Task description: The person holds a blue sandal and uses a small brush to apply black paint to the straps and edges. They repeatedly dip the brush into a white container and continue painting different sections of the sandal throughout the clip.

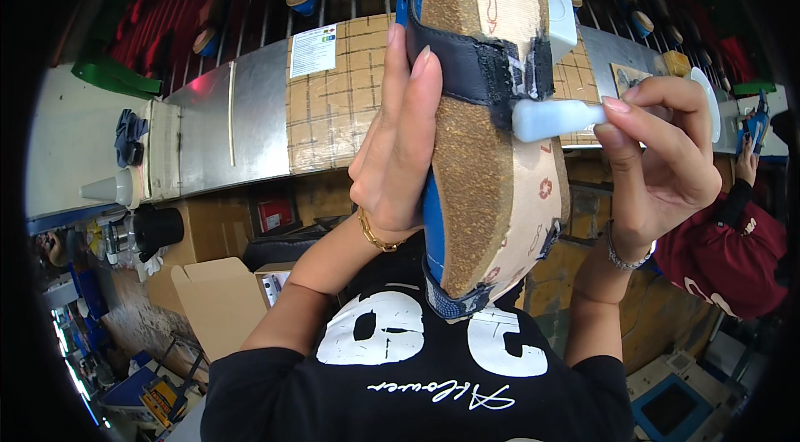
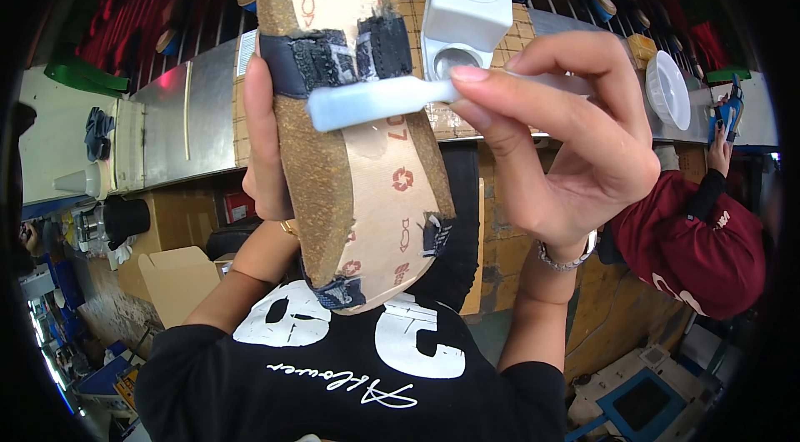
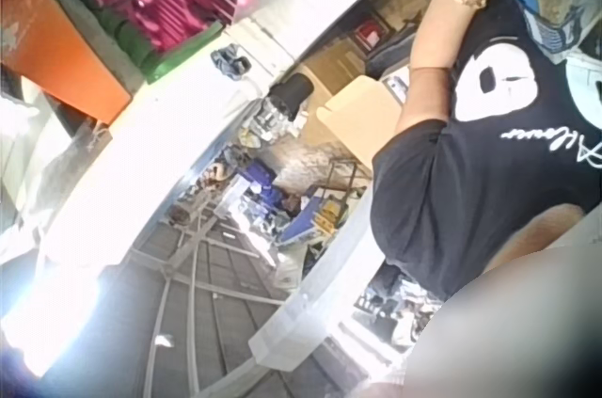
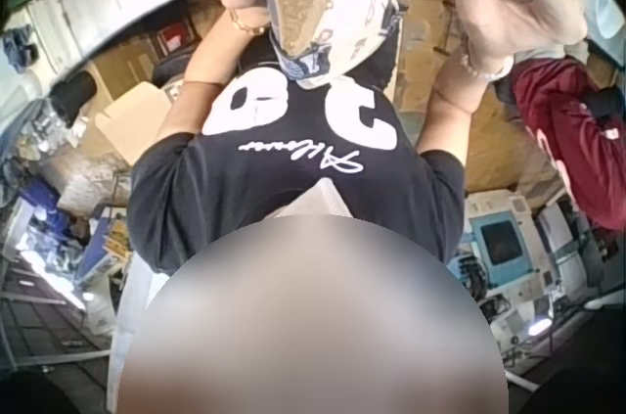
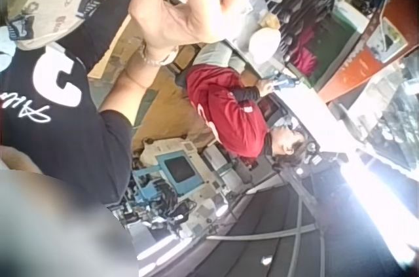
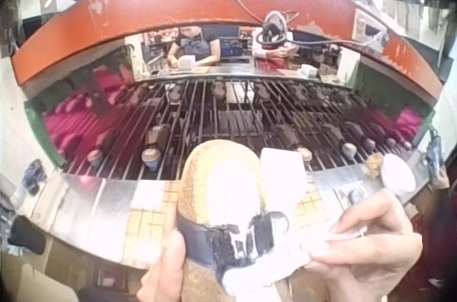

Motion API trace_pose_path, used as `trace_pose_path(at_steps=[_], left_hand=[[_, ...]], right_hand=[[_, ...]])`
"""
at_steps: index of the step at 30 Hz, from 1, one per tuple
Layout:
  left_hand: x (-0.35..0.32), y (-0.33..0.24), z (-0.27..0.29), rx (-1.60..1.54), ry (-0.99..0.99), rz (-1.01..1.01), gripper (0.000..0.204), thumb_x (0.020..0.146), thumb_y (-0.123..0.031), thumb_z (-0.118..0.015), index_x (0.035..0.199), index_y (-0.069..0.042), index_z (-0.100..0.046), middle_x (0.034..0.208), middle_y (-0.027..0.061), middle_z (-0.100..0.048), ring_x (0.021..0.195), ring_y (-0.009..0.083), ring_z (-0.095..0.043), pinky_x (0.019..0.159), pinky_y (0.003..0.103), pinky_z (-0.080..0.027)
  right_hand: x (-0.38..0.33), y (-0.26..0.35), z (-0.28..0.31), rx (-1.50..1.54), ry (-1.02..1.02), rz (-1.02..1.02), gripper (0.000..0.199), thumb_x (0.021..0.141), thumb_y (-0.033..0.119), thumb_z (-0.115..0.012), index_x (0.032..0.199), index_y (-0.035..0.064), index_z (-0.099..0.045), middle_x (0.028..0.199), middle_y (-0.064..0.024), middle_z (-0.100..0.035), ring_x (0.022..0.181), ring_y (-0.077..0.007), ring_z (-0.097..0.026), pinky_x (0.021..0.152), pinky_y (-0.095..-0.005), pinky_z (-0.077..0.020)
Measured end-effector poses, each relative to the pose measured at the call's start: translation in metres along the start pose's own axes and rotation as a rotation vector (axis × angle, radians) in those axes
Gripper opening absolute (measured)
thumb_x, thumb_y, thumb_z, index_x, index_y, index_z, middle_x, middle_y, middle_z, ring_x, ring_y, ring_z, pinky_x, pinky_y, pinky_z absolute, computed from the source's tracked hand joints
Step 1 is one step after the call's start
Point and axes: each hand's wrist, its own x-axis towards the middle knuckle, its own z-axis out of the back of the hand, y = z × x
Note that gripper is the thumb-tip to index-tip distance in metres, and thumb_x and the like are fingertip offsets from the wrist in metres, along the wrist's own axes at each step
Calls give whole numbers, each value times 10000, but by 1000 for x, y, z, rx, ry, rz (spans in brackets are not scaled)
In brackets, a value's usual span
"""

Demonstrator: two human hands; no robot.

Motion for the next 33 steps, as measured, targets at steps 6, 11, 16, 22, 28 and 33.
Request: trace_pose_path(at_steps=[6, 11, 16, 22, 28, 33], left_hand=[[3, -4, -1, -10, 59, -50, 596, 861, -134, -684, 1374, 104, -499, 1303, 311, -617, 1126, 359, -690, 837, 363, -613], [7, -7, 0, -28, 154, -116, 596, 849, -129, -701, 1363, 109, -514, 1299, 312, -620, 1125, 363, -690, 834, 362, -613], [8, -7, -1, -30, 172, -128, 597, 838, -123, -717, 1352, 114, -529, 1295, 312, -623, 1124, 367, -691, 830, 361, -612], [9, 3, -2, -22, 27, -74, 598, 824, -117, -737, 1339, 120, -547, 1291, 313, -627, 1122, 372, -691, 826, 361, -612], [9, 4, 0, -4, -144, 36, 598, 811, -110, -756, 1326, 126, -565, 1286, 313, -631, 1121, 377, -692, 823, 360, -611], [11, -2, -2, 3, -148, 19, 599, 799, -105, -773, 1315, 131, -580, 1282, 313, -634, 1120, 381, -692, 819, 359, -611]], right_hand=[[1, -3, 6, 43, 85, -27, 240, 751, -34, -790, 988, 2, -778, 972, -128, -614, 846, -170, -542, 731, -256, -402], [-7, -2, 8, 65, 97, -69, 239, 721, 4, -806, 958, 16, -785, 961, -126, -619, 845, -177, -547, 732, -268, -401], [-15, 5, 8, 76, 96, -83, 262, 668, 4, -815, 927, 26, -786, 969, -133, -616, 865, -203, -552, 750, -291, -407], [-25, 15, 2, 105, 68, -125, 303, 600, -10, -808, 896, 51, -785, 973, -135, -611, 860, -212, -539, 763, -305, -401], [-31, 23, -2, 57, 63, -97, 289, 572, 26, -819, 848, 102, -781, 928, -112, -606, 826, -219, -526, 725, -335, -386], [-27, 25, 2, 20, 118, -39, 276, 580, 61, -829, 843, 130, -779, 923, -91, -602, 810, -225, -516, 705, -341, -371]])
